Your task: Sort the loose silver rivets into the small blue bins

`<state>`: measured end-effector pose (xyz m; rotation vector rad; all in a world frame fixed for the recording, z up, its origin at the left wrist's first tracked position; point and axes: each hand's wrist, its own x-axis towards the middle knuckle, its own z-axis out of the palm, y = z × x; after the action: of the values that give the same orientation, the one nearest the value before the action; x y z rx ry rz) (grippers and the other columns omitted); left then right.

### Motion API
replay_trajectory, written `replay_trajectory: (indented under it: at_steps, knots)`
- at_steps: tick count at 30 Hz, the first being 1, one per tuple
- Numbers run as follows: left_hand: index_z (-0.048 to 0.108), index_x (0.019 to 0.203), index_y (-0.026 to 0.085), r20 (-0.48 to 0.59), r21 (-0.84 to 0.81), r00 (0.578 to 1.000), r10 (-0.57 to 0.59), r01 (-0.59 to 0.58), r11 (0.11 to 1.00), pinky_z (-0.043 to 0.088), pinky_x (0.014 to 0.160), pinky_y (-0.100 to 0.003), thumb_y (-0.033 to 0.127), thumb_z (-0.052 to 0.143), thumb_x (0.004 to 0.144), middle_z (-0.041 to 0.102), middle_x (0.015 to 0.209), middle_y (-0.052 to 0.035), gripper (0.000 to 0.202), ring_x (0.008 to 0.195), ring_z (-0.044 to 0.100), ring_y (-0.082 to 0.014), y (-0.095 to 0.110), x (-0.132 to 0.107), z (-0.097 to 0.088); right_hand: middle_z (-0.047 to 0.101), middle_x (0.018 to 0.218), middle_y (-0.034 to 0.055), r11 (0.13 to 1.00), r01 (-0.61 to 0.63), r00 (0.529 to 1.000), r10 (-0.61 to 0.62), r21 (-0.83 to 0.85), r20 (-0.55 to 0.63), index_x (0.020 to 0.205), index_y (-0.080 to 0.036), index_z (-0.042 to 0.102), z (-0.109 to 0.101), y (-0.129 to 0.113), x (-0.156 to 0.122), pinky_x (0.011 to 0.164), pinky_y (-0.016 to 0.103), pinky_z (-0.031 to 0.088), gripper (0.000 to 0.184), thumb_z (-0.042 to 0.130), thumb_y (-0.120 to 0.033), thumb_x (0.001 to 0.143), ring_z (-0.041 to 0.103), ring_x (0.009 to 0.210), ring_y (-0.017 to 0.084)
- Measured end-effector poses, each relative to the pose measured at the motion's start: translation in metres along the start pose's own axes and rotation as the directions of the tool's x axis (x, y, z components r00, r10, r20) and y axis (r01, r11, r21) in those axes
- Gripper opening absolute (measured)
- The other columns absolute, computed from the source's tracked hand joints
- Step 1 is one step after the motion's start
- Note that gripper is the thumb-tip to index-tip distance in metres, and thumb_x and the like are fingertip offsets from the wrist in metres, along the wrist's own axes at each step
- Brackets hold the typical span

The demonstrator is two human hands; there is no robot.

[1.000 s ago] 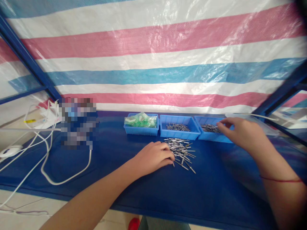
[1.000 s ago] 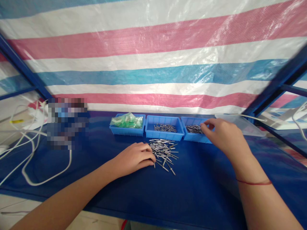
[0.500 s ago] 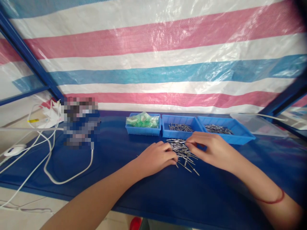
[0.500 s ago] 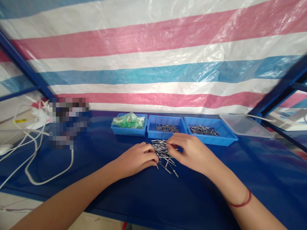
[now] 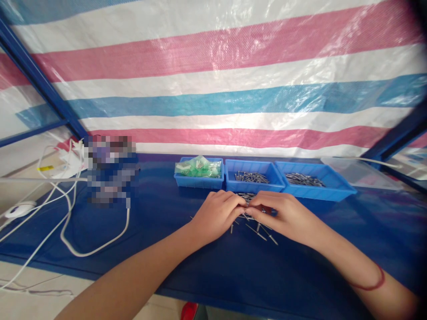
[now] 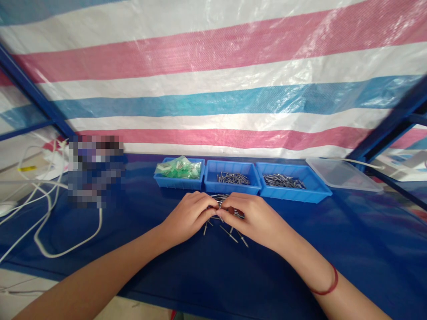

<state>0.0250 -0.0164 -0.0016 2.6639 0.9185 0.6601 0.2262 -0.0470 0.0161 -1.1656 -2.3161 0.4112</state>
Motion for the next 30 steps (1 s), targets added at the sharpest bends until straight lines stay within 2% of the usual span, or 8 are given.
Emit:
replay_trajectory:
  at_steps: [5, 10, 14, 17, 22, 24, 26, 30]
  knots:
    - [0.058, 0.094, 0.021, -0.05, -0.097, 0.998, -0.034, 0.029, 0.995, 0.039, 0.078, -0.028, 0.029, 0.045, 0.095, 0.066, 0.093, -0.0008, 0.016, 0.087, 0.057, -0.0164, -0.003, 0.002, 0.003, 0.06, 0.069, 0.0018, 0.999, 0.027, 0.998, -0.025, 0.042, -0.054, 0.081, -0.019, 0.062, 0.003, 0.002, 0.0, 0.056, 0.024, 0.041, 0.019, 0.051, -0.03, 0.091, 0.056, 0.06, 0.012]
    - [0.061, 0.098, 0.02, -0.075, -0.202, 0.995, -0.064, 0.048, 0.978, 0.042, 0.082, -0.028, 0.029, 0.047, 0.094, 0.066, 0.098, -0.0033, 0.017, 0.092, 0.059, -0.0169, -0.004, 0.003, 0.002, 0.06, 0.07, 0.0013, 0.996, -0.007, 0.994, 0.017, 0.085, -0.109, 0.08, -0.02, 0.063, 0.004, 0.001, 0.0, 0.057, 0.025, 0.042, 0.018, 0.051, -0.028, 0.09, 0.054, 0.06, 0.012]
    - [0.064, 0.093, 0.018, -0.087, -0.315, 0.983, -0.16, 0.125, 0.941, 0.044, 0.078, -0.026, 0.028, 0.049, 0.092, 0.066, 0.092, -0.0038, 0.018, 0.087, 0.061, -0.0161, -0.003, 0.003, 0.002, 0.061, 0.071, 0.002, 0.993, -0.047, 0.981, 0.065, 0.106, -0.18, 0.079, -0.019, 0.061, 0.004, 0.0, 0.0, 0.057, 0.026, 0.042, 0.017, 0.05, -0.027, 0.09, 0.052, 0.06, 0.013]
    - [0.065, 0.089, 0.016, -0.095, -0.446, 0.954, -0.284, 0.215, 0.869, 0.045, 0.072, -0.024, 0.031, 0.051, 0.09, 0.066, 0.084, -0.0026, 0.02, 0.079, 0.061, -0.0152, -0.001, 0.003, 0.002, 0.062, 0.071, 0.0027, 0.988, -0.086, 0.974, 0.111, 0.13, -0.198, 0.078, -0.019, 0.062, 0.003, -0.002, 0.0, 0.056, 0.026, 0.041, 0.019, 0.049, -0.028, 0.09, 0.051, 0.06, 0.013]
    - [0.063, 0.09, 0.015, -0.039, -0.701, 0.9, -0.435, 0.285, 0.654, 0.047, 0.068, -0.023, 0.035, 0.056, 0.086, 0.067, 0.081, -0.0022, 0.022, 0.075, 0.062, -0.0146, 0.004, 0.004, 0.003, 0.061, 0.068, 0.0029, 0.979, -0.085, 0.986, 0.109, 0.184, -0.123, 0.073, -0.018, 0.061, 0.007, -0.008, 0.002, 0.053, 0.025, 0.041, 0.025, 0.047, -0.028, 0.09, 0.052, 0.06, 0.013]
    - [0.063, 0.09, 0.015, -0.019, -0.745, 0.901, -0.433, 0.276, 0.607, 0.048, 0.07, -0.024, 0.035, 0.057, 0.085, 0.067, 0.08, -0.0022, 0.022, 0.076, 0.063, -0.0146, 0.004, 0.004, 0.004, 0.061, 0.068, 0.0029, 0.975, -0.083, 0.989, 0.106, 0.206, -0.105, 0.075, -0.018, 0.063, 0.009, -0.008, 0.003, 0.053, 0.025, 0.041, 0.025, 0.047, -0.03, 0.09, 0.051, 0.059, 0.013]
    - [0.063, 0.09, 0.015, -0.02, -0.759, 0.912, -0.409, 0.253, 0.6, 0.048, 0.072, -0.024, 0.035, 0.057, 0.085, 0.067, 0.083, -0.0027, 0.021, 0.079, 0.063, -0.0149, 0.003, 0.004, 0.005, 0.064, 0.074, 0.0037, 0.967, -0.076, 0.989, 0.103, 0.245, -0.102, 0.08, -0.019, 0.065, 0.012, -0.005, 0.004, 0.055, 0.026, 0.043, 0.025, 0.047, -0.032, 0.09, 0.054, 0.062, 0.014]
    - [0.063, 0.095, 0.016, -0.057, -0.71, 0.932, -0.357, 0.213, 0.671, 0.047, 0.074, -0.024, 0.034, 0.055, 0.087, 0.067, 0.089, -0.0037, 0.021, 0.082, 0.062, -0.0151, 0.0, 0.004, 0.005, 0.067, 0.083, 0.0051, 0.951, -0.089, 0.981, 0.135, 0.296, -0.141, 0.09, -0.02, 0.067, 0.015, 0.004, 0.003, 0.058, 0.027, 0.046, 0.023, 0.05, -0.036, 0.09, 0.058, 0.069, 0.016]
